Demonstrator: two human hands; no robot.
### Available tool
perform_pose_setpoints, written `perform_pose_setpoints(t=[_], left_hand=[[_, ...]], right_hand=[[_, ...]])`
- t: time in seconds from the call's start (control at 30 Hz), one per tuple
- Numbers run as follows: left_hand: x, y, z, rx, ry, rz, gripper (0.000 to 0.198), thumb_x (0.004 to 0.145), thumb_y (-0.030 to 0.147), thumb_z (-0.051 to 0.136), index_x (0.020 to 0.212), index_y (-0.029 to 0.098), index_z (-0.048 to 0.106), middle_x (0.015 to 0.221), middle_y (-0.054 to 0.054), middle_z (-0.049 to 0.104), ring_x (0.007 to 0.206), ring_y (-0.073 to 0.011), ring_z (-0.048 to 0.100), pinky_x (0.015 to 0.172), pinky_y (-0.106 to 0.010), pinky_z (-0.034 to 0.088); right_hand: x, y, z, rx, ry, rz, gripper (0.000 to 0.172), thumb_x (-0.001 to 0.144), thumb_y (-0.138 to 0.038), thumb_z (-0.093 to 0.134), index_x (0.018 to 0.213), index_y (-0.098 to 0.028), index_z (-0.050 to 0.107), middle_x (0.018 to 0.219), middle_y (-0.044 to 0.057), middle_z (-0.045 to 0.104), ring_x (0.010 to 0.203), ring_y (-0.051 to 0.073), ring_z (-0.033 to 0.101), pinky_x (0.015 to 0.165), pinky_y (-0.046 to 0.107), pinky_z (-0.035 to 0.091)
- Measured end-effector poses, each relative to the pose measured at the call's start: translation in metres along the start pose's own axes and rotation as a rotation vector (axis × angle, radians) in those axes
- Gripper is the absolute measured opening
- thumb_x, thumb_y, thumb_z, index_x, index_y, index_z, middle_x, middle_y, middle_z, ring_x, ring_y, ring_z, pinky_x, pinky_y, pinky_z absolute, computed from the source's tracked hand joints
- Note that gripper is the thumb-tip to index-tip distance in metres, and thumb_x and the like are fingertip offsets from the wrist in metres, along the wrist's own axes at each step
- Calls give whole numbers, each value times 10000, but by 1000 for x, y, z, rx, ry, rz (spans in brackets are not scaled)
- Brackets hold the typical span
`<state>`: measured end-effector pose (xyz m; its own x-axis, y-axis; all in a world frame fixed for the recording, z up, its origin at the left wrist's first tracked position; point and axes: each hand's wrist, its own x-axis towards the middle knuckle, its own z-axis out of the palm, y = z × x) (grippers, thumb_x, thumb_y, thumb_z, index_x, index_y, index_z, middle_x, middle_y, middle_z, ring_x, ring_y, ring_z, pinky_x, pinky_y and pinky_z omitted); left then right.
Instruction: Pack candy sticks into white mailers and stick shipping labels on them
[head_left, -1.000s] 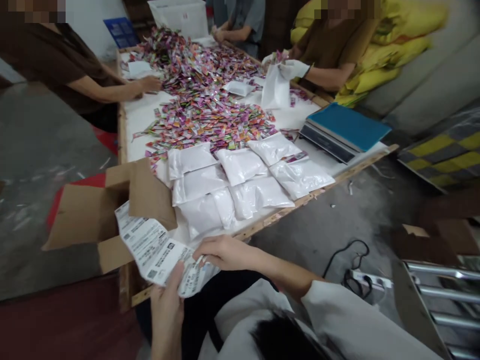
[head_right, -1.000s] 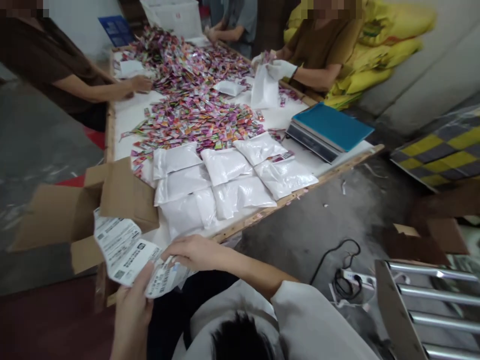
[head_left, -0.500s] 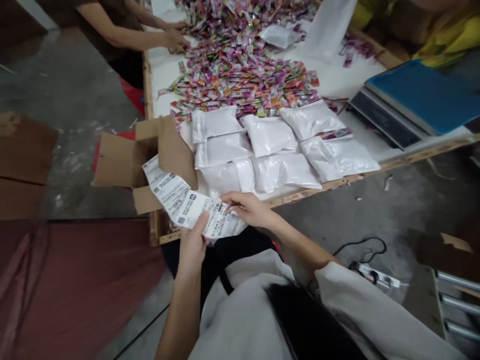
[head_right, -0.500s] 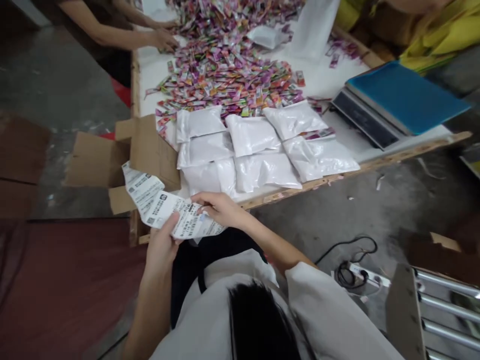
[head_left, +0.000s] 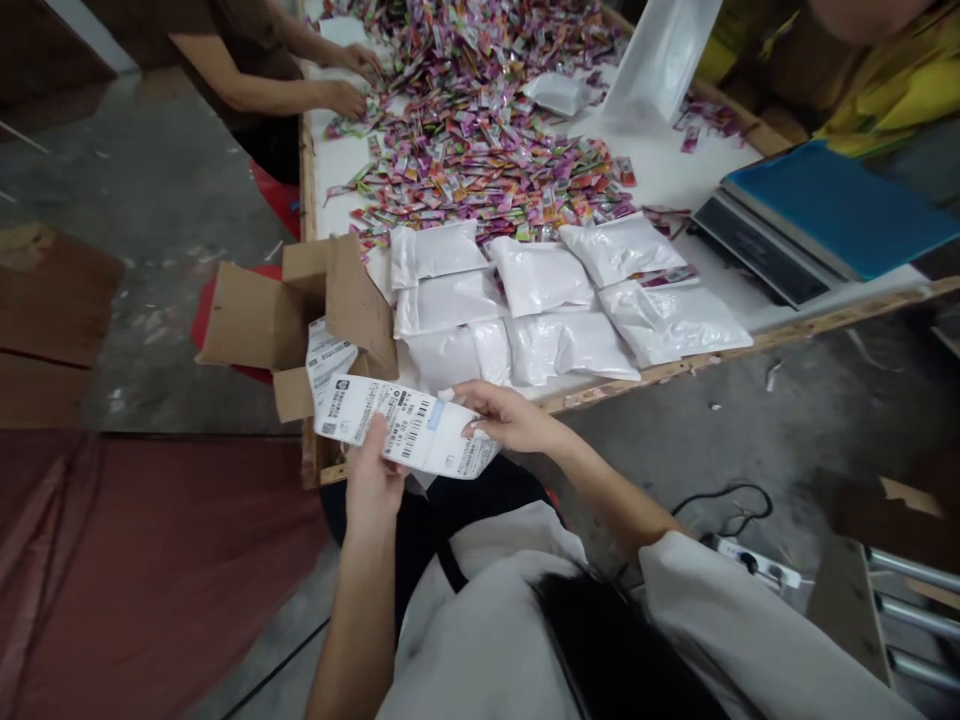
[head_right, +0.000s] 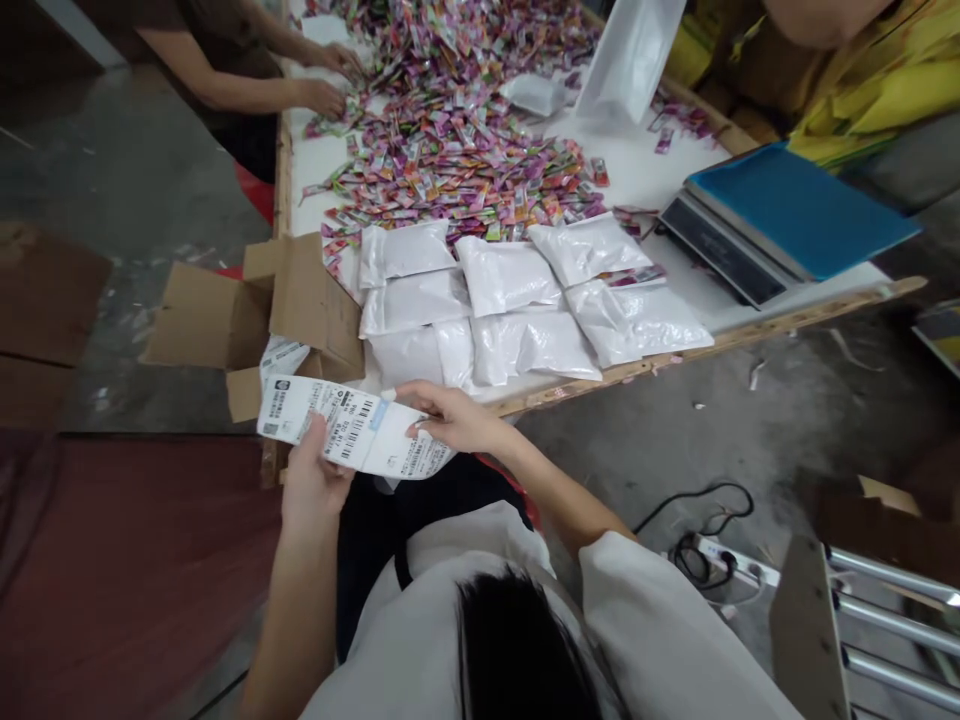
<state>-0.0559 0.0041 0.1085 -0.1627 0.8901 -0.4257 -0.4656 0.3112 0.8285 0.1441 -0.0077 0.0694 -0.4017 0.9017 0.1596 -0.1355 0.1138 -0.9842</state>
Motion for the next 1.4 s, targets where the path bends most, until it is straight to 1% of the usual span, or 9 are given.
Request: perform_pose_setpoints(t=[0.27,0.43,0.7,0.8,0.93,1.03,1.17,1.3,1.4], left_hand=[[-9,-12,9,140,-155,-80,443,460,204,919,830,149,682,650,13,674,390,-64,477,305,-152,277],[-5,-6,19,122,-53,-48,355,530,221,861,826,163,676,601,40,628,360,-63,441,272,-149,205],[-2,-14,34,107,89,73,335,578,187,788,884,166,654,711,30,635,434,-58,457,298,-149,237],[2,-8,35,131,98,106,323,543,135,782,818,178,618,690,47,600,431,-44,406,285,-138,222],[6,7,26,187,144,122,347,524,66,777,816,196,642,755,29,619,472,-58,431,292,-132,291],[5,13,20,257,276,105,341,540,71,775,843,205,695,965,-12,693,635,-106,583,358,-128,407],[0,12,23,339,317,51,349,540,101,790,868,207,732,1073,-24,722,920,-203,672,485,-166,546],[-3,6,24,383,269,-6,302,631,127,777,876,301,749,1095,35,742,1038,-234,681,454,-169,548],[-3,2,20,363,273,9,233,679,135,758,832,312,750,1092,66,754,1126,-234,671,515,-170,581]], right_hand=[[12,-15,-1,-298,-1,-146,313,910,-185,543,1214,-151,611,942,35,666,855,148,625,808,269,490],[25,-32,-12,-464,-50,-212,193,888,-96,517,991,-175,659,999,36,691,934,149,643,859,256,479],[18,-22,-4,-469,166,-314,132,914,-124,512,886,-171,633,978,59,615,939,150,617,857,279,499],[-7,-48,-32,-331,315,-433,160,956,-321,556,869,-199,610,1000,58,595,965,166,614,884,331,522],[-67,-99,-130,-206,815,-635,221,882,-414,679,878,-268,513,820,-30,527,756,125,571,782,291,525],[-106,-108,-223,-389,1057,-402,309,807,-411,742,923,-275,489,792,-44,502,624,104,468,638,243,462],[-116,-73,-307,-692,879,135,398,710,-405,798,916,-231,506,725,-40,479,636,124,457,627,260,434],[-100,-37,-318,-1100,712,573,555,712,-377,777,1156,-124,559,1038,133,618,928,239,559,841,372,475],[-99,-21,-300,-1419,738,644,869,721,-443,765,1429,-69,426,1456,297,409,1284,395,428,1051,525,358]])
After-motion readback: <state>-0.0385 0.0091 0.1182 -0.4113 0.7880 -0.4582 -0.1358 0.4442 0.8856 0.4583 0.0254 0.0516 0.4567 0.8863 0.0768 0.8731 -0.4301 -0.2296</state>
